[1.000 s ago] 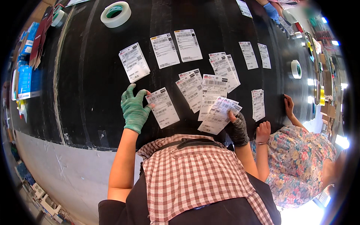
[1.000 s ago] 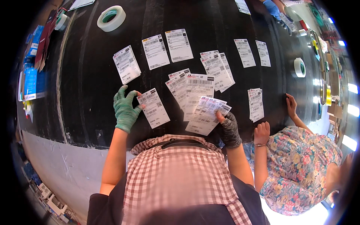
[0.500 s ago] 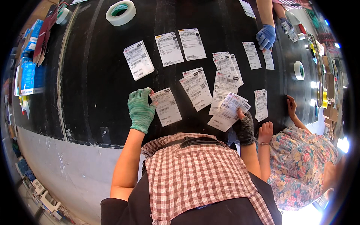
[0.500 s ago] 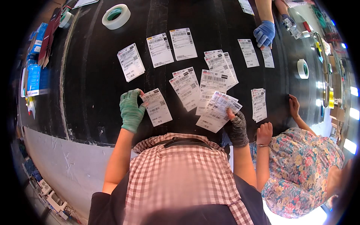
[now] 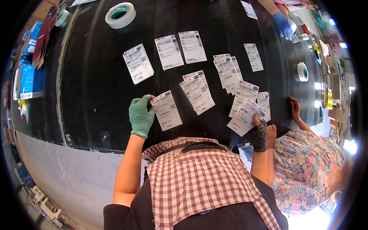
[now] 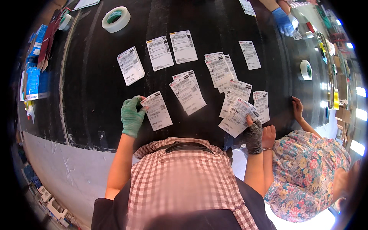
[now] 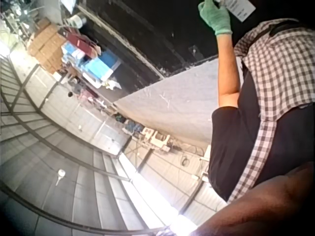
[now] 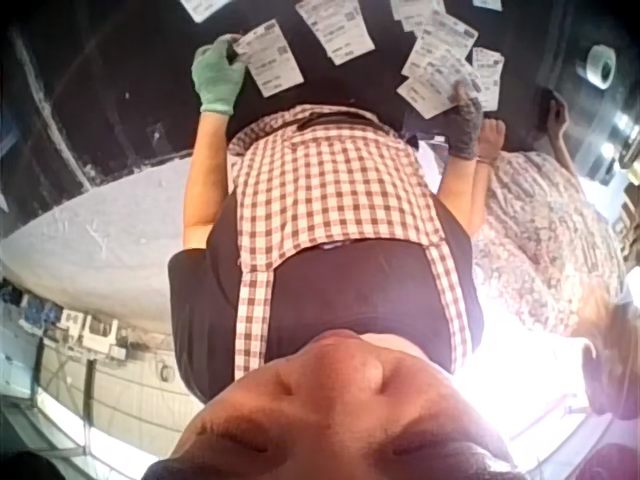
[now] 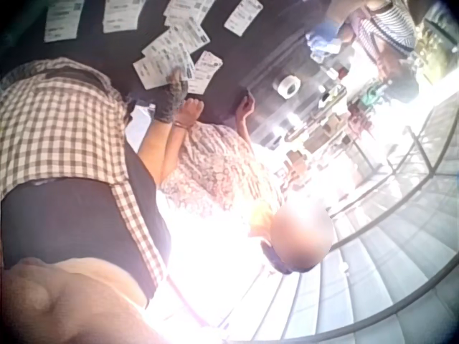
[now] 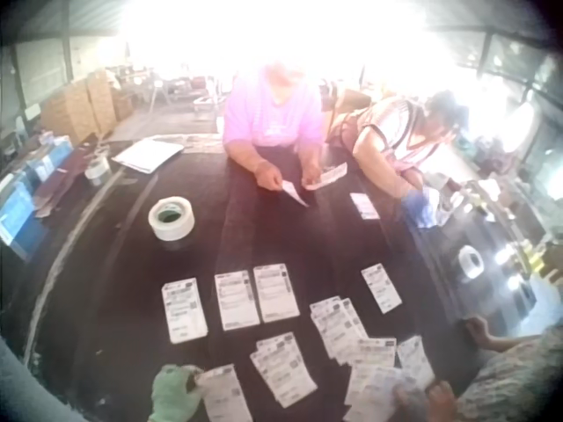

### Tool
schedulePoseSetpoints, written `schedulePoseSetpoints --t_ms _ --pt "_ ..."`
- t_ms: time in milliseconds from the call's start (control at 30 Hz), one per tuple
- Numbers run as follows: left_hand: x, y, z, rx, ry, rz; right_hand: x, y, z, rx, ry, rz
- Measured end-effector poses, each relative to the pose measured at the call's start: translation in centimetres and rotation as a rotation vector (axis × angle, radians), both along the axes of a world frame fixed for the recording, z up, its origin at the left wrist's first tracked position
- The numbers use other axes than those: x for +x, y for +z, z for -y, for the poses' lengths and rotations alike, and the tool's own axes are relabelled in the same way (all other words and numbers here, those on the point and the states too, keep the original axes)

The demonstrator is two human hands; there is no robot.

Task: The person stands at a large table in a warehouse and sorts a stack of shipping labels. They separate the labels into smaller piles, aligning them and occasionally using tape to secure them. Other workers are present at the table, also handling labels.

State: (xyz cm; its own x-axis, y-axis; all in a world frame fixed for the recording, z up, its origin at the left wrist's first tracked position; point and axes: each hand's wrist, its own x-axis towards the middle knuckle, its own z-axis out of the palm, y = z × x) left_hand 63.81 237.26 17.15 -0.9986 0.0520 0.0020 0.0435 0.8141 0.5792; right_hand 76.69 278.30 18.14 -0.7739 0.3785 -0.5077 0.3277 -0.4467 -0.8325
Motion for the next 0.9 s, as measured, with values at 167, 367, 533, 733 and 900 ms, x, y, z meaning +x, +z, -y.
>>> schedulePoseSetpoints --t_ms 167,367,533,733,900 --pt "0.0 -0.3 0.5 0.017 -0.034 -0.030 0.6 1.1 -0.4 0.159 0.034 0.021" --pt "-0.2 -0.5 0.6 0.001 -0.068 -0.058 1.2 0.6 -0.6 0.185 0.121 0.076" --pt "-0.3 -0.5 0.7 -0.012 -0.086 -0.034 1.0 0.2 0.3 0.109 0.136 0.076" --pt "-0.4 -0.4 0.7 0.012 -0.101 -0.056 -0.6 -0.4 2.1 0.057 0.238 0.031" --pt "-0.5 -0.5 0.7 0.000 -0.106 -0.049 -2.5 -0.5 5.1 -0.004 0.373 0.075"
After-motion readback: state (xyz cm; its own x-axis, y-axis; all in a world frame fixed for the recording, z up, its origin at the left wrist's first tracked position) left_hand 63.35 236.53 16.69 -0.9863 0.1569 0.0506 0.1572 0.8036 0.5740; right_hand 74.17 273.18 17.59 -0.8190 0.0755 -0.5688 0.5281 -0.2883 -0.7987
